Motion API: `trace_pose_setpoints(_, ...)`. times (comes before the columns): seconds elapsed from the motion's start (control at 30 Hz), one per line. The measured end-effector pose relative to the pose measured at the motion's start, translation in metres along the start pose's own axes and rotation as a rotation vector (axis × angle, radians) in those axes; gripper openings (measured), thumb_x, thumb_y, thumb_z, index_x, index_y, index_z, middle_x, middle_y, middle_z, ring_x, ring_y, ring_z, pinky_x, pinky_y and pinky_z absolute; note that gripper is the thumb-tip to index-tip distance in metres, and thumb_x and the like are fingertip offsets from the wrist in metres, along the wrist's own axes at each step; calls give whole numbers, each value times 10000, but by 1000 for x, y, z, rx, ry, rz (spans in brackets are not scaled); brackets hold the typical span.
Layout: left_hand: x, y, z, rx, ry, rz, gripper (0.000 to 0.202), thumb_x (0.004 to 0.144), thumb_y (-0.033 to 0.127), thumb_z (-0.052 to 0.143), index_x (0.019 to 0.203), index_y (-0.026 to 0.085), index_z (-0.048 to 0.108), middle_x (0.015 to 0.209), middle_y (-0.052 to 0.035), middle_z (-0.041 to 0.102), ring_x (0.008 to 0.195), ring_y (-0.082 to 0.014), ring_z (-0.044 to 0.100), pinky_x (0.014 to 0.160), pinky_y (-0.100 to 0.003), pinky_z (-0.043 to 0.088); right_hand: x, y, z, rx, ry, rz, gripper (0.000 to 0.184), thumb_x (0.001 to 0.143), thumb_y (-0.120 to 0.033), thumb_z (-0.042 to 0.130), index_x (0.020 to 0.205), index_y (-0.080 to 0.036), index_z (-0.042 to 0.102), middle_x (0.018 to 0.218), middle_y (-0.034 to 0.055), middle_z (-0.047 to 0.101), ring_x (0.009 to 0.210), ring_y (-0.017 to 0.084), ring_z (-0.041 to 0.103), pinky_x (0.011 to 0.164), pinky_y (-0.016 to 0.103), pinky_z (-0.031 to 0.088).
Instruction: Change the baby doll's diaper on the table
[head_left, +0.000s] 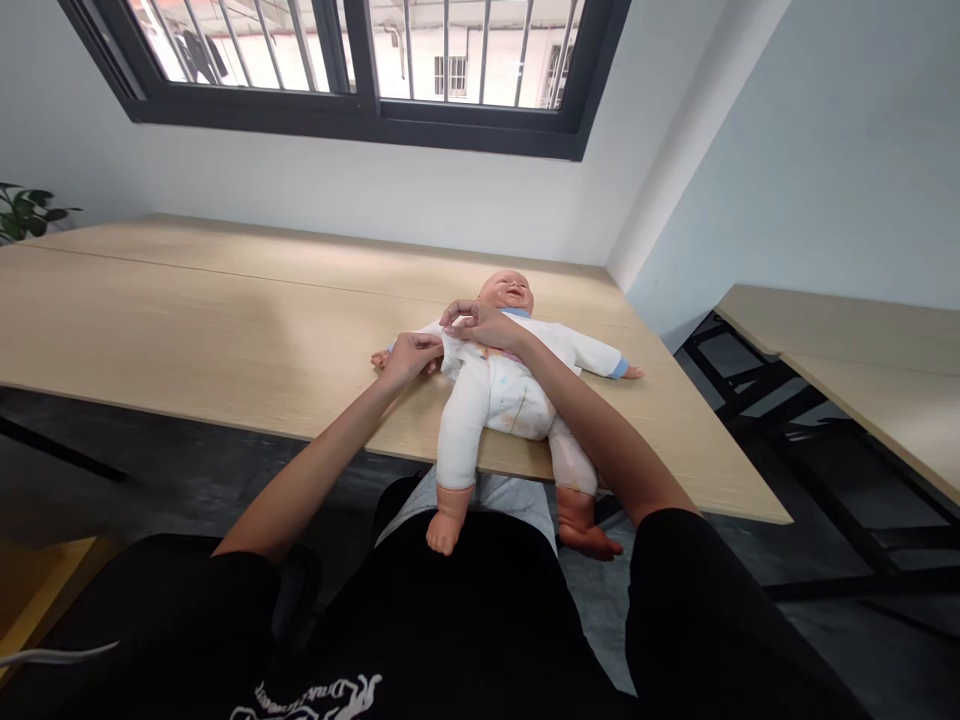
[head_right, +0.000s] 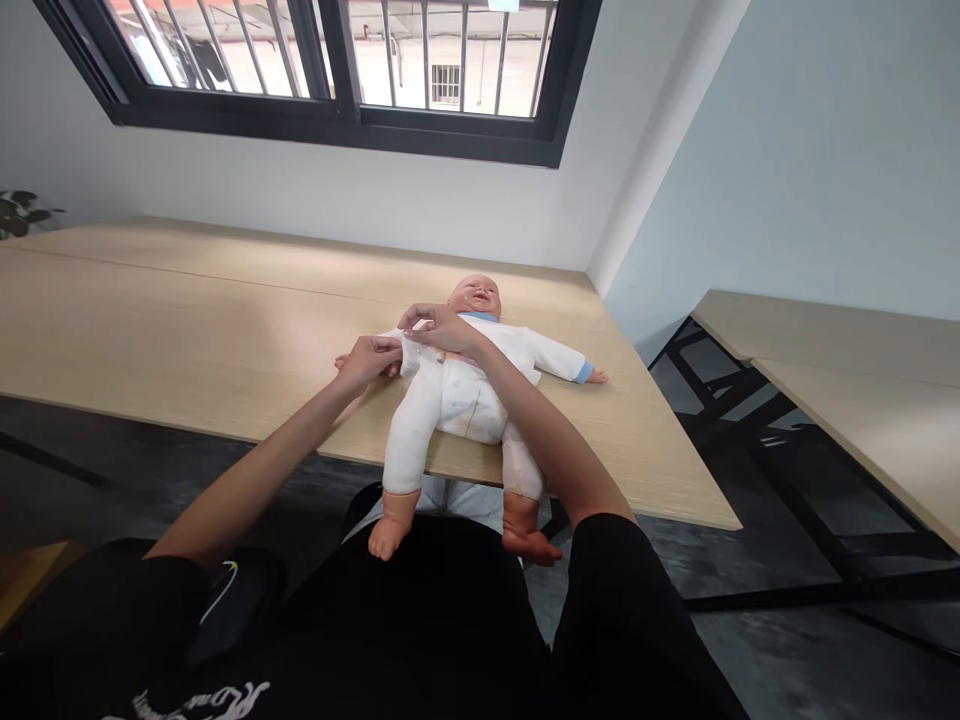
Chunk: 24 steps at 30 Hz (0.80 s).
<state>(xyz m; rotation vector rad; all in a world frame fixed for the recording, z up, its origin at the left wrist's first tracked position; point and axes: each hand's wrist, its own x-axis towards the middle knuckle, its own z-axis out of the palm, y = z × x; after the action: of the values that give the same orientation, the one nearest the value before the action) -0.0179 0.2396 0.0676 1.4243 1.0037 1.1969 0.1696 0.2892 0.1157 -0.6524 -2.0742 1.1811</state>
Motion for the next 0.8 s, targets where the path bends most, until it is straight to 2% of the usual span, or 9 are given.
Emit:
trace_pose_setpoints(0.07,0,1,2,28,1,6,182,707,309,725,688,134,679,543,18,567,473,-74,485,479,-185,387,0,-2,1,-17,14,-34,313,747,-376,730,919,-129,645,974,68,673,788,136,576,676,248,443)
trace_pose_setpoints(0.17,2,0,4,-8,18,-34,131,733,271,691,751,150,644,630,8,612,540,-101,564,525,-200,484,-2,-8,3,-80,20,-117,266,778,-373,722,879,-138,651,946,70,679,880,169,591,728,264,457)
trace_pose_setpoints(0.27,3,-2,5,-61,54,-81,153,749,268,691,826,167,605,705,0,649,613,-133,622,541,-222,525,-8,-14,3,-170,0,-177,195,824,-336,689,848,-145,655,903,54,676,843,156,582,748,270,448)
trace_pose_setpoints(0.37,5,-3,5,-102,34,-87,190,752,283,714,816,177,570,708,10,640,631,-127,617,568,-221,532,-14,-16,-1,-196,-12,-172,166,851,-314,656,864,-150,636,894,42,657,786,141,562,724,269,451)
trace_pose_setpoints(0.47,4,-2,5,-161,19,-39,245,736,294,748,787,182,536,687,35,610,628,-101,584,607,-205,526,-17,-11,-6,-164,23,-148,165,849,-305,638,913,-156,606,922,39,632,811,148,564,698,258,461)
trace_pose_setpoints(0.57,2,1,5,-231,20,-31,303,705,297,775,788,193,503,677,57,584,626,-89,566,623,-196,511,-18,-8,-7,-178,-2,-66,178,861,-249,569,1017,-167,592,940,36,624,802,153,577,604,234,434)
trace_pose_setpoints(0.67,1,3,6,-279,28,-91,352,670,277,781,807,208,465,695,60,594,636,-97,579,626,-201,497,-17,-10,-2,-375,-13,-33,160,897,-192,507,1020,-166,607,909,38,643,789,157,578,626,246,428)
trace_pose_setpoints(0.8,1,1,8,-275,4,-97,400,643,312,821,886,207,521,754,41,627,670,-109,602,635,-207,487,-12,-17,9,-601,16,-89,78,896,-229,609,894,-151,618,864,46,654,789,172,576,709,280,431)
